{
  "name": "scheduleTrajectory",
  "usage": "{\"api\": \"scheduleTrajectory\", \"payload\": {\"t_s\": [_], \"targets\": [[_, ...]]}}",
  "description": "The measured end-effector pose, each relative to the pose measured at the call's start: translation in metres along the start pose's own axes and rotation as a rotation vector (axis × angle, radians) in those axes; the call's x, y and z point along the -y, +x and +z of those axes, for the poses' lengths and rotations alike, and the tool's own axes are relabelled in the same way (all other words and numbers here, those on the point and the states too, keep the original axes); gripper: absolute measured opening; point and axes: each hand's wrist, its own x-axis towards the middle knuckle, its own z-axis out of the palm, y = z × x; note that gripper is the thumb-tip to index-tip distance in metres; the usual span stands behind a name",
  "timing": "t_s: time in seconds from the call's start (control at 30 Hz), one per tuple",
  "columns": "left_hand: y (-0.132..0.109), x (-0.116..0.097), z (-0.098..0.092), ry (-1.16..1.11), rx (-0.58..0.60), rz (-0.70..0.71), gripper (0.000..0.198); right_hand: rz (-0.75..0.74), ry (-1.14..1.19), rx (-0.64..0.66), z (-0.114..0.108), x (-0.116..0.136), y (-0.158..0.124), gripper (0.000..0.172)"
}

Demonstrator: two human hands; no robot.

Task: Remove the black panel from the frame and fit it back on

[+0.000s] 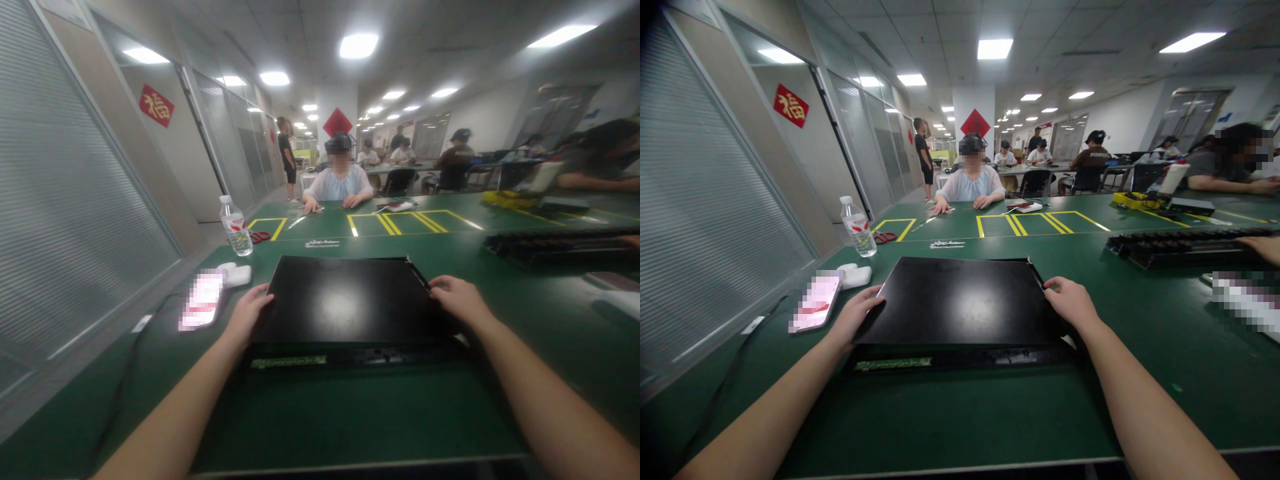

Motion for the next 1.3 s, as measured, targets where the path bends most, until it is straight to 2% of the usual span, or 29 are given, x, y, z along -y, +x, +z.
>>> {"api": "scheduleTrajectory", "payload": {"t_s": [0.63, 0.97, 1.3], "targets": [[-0.0031, -0.0048, 0.0035, -0.053, 0.011, -0.044, 0.035, 0.036, 0.029, 0.003, 0.0002, -0.0002, 0.0030, 0.025], [-0.0011, -0.0043, 0.0028, -0.071, 0.009, -0.046, 0.034, 0.073, 0.141, 0.032, 0.0006, -0.0027, 0.0044, 0.023], [-0.0031, -0.0058, 0.0062, -0.073, -0.009, -0.047, 0.031, 0.073, 0.121, 0.022, 0.0010, -0.0032, 0.0053, 0.024]]}}
